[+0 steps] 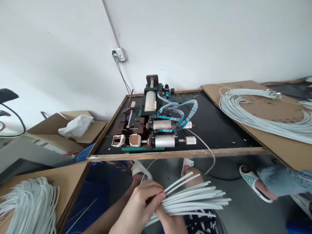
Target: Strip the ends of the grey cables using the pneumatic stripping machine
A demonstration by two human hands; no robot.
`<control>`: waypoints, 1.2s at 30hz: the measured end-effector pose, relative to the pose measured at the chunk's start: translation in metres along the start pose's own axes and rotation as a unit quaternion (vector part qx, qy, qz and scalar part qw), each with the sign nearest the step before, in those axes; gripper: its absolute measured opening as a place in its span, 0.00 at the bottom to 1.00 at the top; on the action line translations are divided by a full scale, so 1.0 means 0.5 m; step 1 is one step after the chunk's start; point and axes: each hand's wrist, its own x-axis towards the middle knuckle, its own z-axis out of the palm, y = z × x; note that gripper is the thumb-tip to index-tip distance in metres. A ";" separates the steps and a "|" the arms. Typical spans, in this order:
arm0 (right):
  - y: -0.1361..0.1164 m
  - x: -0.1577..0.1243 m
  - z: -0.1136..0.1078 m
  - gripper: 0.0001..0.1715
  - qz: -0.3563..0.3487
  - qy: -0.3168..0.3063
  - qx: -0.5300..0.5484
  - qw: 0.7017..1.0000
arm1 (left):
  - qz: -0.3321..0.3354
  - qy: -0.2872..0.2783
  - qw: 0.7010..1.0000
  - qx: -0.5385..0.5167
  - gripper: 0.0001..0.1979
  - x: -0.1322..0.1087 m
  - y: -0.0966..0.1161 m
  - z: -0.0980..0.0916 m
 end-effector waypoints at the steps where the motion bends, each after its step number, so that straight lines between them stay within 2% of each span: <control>1: 0.002 -0.021 0.012 0.17 0.012 -0.007 0.009 1.000 | -0.005 0.030 0.999 -0.022 0.15 -0.006 -0.012 0.003; 4: 0.004 -0.069 0.034 0.17 0.049 -0.024 0.028 0.998 | -0.045 0.143 0.983 -0.102 0.15 -0.025 -0.044 0.003; 8: 0.004 -0.090 0.038 0.25 0.103 -0.039 0.043 0.993 | -0.104 0.297 0.922 -0.225 0.18 -0.040 -0.067 -0.013; 12: 0.008 -0.093 0.034 0.31 0.145 -0.014 0.063 0.987 | -0.118 0.393 0.870 -0.275 0.17 -0.049 -0.076 -0.031; 15: 0.005 -0.093 0.034 0.30 0.135 -0.017 0.044 0.990 | -0.122 0.447 0.842 -0.275 0.16 -0.048 -0.076 -0.039; 17: -0.003 -0.093 0.039 0.29 0.127 -0.016 0.040 0.991 | -0.120 0.464 0.838 -0.260 0.15 -0.042 -0.074 -0.044; 20: -0.018 -0.089 0.053 0.27 0.098 -0.002 0.045 0.994 | -0.109 0.462 0.850 -0.226 0.14 -0.026 -0.072 -0.053; 25: -0.047 -0.082 0.074 0.27 0.089 0.008 0.030 0.996 | -0.101 0.446 0.874 -0.161 0.21 0.005 -0.072 -0.066; 31: -0.085 -0.072 0.081 0.30 0.079 0.020 0.068 0.994 | -0.128 0.464 0.869 -0.112 0.21 0.035 -0.056 -0.078; 36: -0.104 -0.064 0.071 0.24 0.100 0.021 0.121 0.987 | -0.146 0.484 0.857 -0.098 0.21 0.052 -0.047 -0.081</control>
